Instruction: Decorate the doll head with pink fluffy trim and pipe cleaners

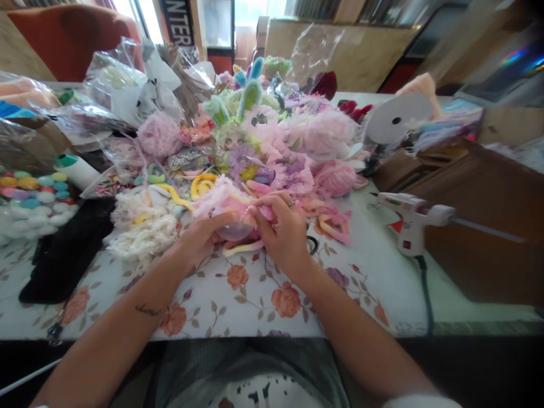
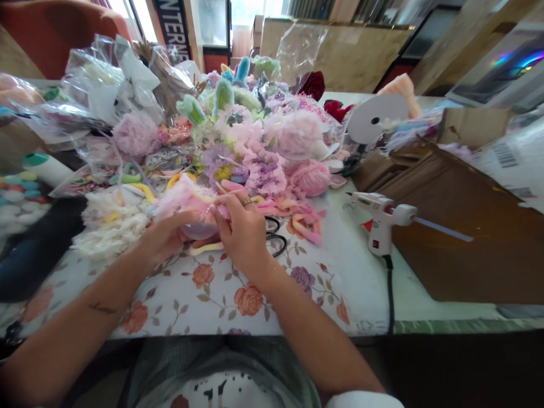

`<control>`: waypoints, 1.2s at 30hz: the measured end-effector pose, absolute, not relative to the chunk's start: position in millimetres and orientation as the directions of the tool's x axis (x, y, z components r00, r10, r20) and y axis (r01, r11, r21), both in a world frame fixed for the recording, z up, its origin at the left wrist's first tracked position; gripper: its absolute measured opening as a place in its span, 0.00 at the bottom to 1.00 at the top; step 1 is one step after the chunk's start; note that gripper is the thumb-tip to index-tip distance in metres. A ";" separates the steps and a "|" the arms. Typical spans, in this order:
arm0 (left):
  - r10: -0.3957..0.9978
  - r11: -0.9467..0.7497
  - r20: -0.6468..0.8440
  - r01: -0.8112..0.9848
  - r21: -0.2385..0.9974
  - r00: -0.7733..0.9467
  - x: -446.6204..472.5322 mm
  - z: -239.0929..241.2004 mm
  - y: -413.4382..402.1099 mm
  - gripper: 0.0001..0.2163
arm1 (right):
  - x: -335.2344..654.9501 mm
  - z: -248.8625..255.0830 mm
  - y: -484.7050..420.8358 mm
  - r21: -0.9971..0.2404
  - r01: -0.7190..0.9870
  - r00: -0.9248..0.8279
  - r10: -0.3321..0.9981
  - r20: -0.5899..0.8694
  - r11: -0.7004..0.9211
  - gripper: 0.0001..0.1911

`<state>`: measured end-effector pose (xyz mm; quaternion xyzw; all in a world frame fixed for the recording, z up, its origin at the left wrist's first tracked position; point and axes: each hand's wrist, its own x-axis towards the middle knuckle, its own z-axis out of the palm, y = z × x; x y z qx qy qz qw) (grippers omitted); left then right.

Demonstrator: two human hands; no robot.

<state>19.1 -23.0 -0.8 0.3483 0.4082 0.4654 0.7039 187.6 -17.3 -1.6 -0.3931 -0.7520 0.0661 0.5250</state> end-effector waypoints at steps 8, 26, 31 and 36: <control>0.889 0.449 -0.335 -0.451 0.772 0.312 14.7 0.2 -24.9 0.09 | 193.4 1.3 -9.5 -0.771 0.403 -0.031 0.850 0.527 0.493 0.10; 0.926 0.368 -0.251 -0.529 0.765 0.281 17.1 1.9 -22.2 0.07 | 183.7 -6.5 -21.5 -0.404 0.544 -0.166 0.566 0.807 0.735 0.06; 0.935 0.349 -0.255 -0.519 0.780 0.246 18.0 0.4 -23.4 0.06 | 183.3 -5.4 -20.5 -0.421 0.531 -0.177 0.582 0.794 0.735 0.05; 0.941 0.327 -0.226 -0.515 0.792 0.250 19.2 -1.6 -24.6 0.05 | 182.8 -5.0 -20.4 -0.463 0.512 -0.177 0.617 0.767 0.723 0.04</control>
